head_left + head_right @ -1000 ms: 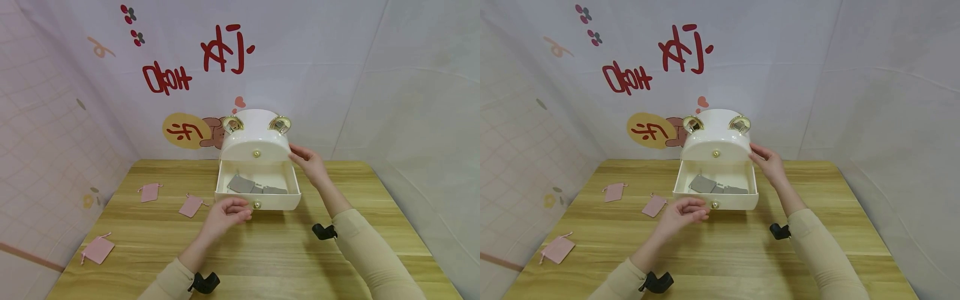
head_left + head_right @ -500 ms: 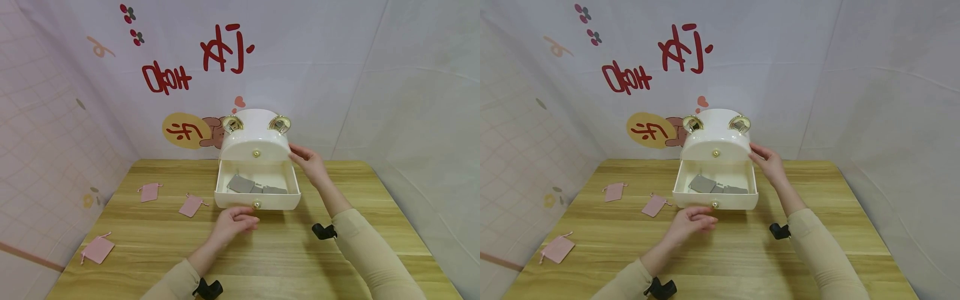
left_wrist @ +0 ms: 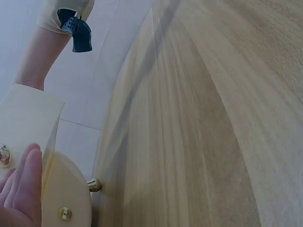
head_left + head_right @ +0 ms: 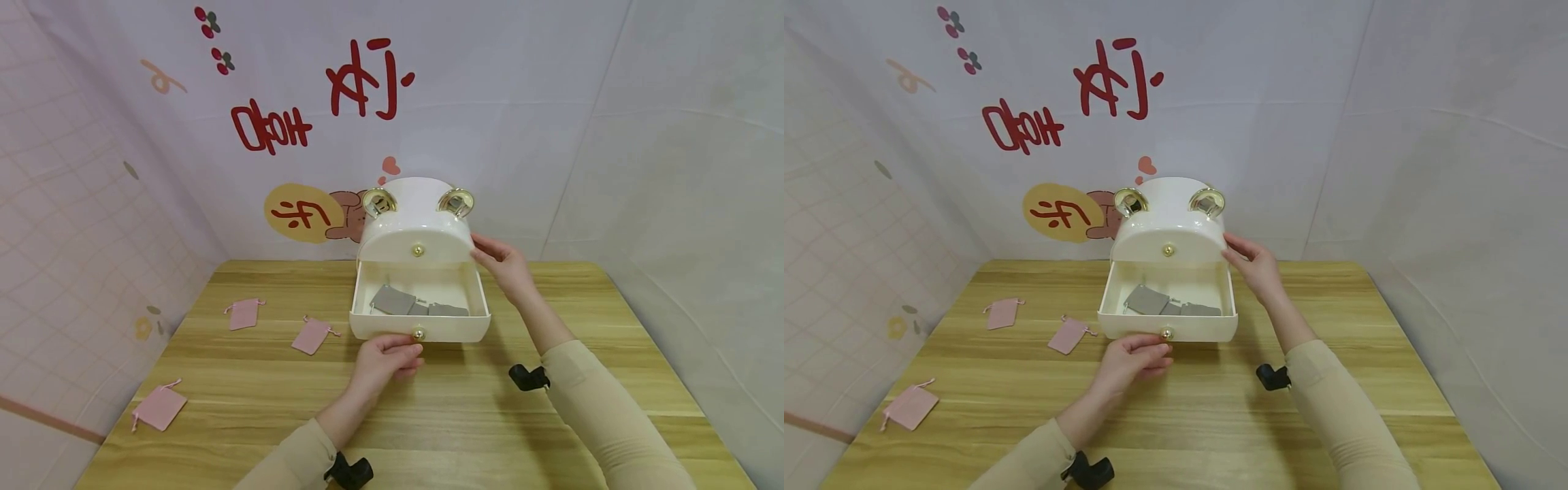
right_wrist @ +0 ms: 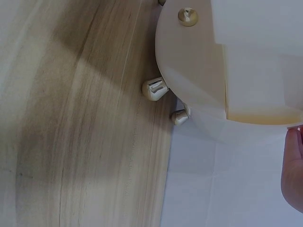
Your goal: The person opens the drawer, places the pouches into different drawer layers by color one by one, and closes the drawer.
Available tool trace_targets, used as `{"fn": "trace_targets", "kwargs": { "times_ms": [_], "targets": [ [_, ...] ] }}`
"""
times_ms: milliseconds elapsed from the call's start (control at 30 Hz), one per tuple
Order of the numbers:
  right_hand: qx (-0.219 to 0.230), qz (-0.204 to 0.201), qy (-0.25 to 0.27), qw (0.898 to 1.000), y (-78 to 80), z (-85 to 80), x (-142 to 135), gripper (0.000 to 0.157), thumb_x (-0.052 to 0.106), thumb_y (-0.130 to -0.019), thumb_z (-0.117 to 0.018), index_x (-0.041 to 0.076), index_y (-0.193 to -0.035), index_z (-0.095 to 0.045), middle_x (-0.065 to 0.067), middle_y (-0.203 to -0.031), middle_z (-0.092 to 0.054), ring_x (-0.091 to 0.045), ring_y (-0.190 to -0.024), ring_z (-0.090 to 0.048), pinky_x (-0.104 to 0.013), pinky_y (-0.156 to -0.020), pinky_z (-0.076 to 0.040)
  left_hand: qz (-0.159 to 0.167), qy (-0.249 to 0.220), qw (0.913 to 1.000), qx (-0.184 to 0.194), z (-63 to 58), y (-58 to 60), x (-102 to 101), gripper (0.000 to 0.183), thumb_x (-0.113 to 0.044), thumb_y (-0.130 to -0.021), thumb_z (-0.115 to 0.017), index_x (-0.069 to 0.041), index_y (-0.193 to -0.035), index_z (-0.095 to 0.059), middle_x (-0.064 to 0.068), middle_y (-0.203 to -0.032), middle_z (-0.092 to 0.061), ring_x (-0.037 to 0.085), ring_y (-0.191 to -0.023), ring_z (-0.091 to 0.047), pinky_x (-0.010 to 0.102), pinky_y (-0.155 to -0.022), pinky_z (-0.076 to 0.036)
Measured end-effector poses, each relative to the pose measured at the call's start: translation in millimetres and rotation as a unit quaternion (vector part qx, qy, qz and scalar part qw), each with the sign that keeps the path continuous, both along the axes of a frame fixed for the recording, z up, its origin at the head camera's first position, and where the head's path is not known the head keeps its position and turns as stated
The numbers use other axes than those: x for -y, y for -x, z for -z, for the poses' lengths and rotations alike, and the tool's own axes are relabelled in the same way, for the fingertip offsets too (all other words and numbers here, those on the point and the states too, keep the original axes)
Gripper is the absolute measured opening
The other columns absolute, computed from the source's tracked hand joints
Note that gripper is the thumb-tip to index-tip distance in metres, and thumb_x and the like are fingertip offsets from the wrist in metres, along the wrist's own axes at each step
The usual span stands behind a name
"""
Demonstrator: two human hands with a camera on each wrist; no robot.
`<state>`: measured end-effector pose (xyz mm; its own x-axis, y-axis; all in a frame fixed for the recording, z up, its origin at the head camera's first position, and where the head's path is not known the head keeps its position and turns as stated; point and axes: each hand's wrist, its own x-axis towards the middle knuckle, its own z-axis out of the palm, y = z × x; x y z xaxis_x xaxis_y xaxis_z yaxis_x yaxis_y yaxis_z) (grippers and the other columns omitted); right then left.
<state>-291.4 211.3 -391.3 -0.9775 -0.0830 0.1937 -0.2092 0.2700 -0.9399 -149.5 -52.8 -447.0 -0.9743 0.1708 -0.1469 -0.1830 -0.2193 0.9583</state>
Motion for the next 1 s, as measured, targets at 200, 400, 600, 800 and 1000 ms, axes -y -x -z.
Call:
{"fn": "trace_targets", "kwargs": {
  "times_ms": [200,400,600,800,1000],
  "targets": [
    [0.001,0.001,0.006,1.000,-0.9,-0.7,1,0.050,0.028,-0.097,-0.067,0.007,-0.140,-0.056,-0.013,-0.140,-0.056,-0.025,-0.131,-0.049,-0.032,-0.104,-0.044,-0.045,-0.034,0.9984,0.010,2.2,1.1,-8,0.032,0.004,-0.083,-0.076,0.016,-0.111,-0.065,0.021,-0.092,-0.073,0.019,-0.075,-0.072,0.039,-0.076,-0.059],
    [0.002,-0.002,0.012,1.000,-0.9,-0.5,0,0.050,0.028,-0.097,-0.067,0.007,-0.140,-0.056,-0.013,-0.141,-0.055,-0.025,-0.132,-0.048,-0.032,-0.105,-0.043,-0.074,-0.047,0.9961,-0.005,6.9,2.5,-17,0.026,0.004,-0.083,-0.076,0.016,-0.104,-0.067,0.021,-0.087,-0.073,0.016,-0.072,-0.072,0.036,-0.072,-0.060],
    [0.011,-0.002,0.011,1.000,-2.7,-4.5,1,0.049,0.028,-0.097,-0.067,0.009,-0.141,-0.056,-0.012,-0.142,-0.054,-0.026,-0.134,-0.046,-0.036,-0.108,-0.041,-0.090,-0.049,0.9947,-0.010,6.2,2.6,-20,0.024,0.003,-0.083,-0.076,0.016,-0.102,-0.067,0.021,-0.086,-0.073,0.018,-0.073,-0.072,0.039,-0.074,-0.060],
    [0.019,-0.009,0.019,1.000,-12.4,-18.0,5,0.045,0.016,-0.099,-0.064,0.002,-0.141,-0.054,-0.018,-0.142,-0.052,-0.032,-0.135,-0.044,-0.037,-0.107,-0.041,-0.099,-0.052,0.9936,-0.015,5.3,7.1,-21,0.024,0.002,-0.083,-0.077,0.016,-0.101,-0.068,0.021,-0.086,-0.072,0.019,-0.072,-0.073,0.039,-0.073,-0.060],
    [0.012,-0.010,0.012,1.000,-14.8,-20.1,6,0.045,0.016,-0.099,-0.064,0.001,-0.141,-0.053,-0.019,-0.142,-0.052,-0.034,-0.134,-0.045,-0.034,-0.105,-0.043,-0.104,-0.059,0.9927,-0.019,4.1,16.8,-21,0.023,0.003,-0.084,-0.076,0.016,-0.101,-0.068,0.021,-0.085,-0.072,0.018,-0.071,-0.073,0.036,-0.070,-0.060]
  ]
}}
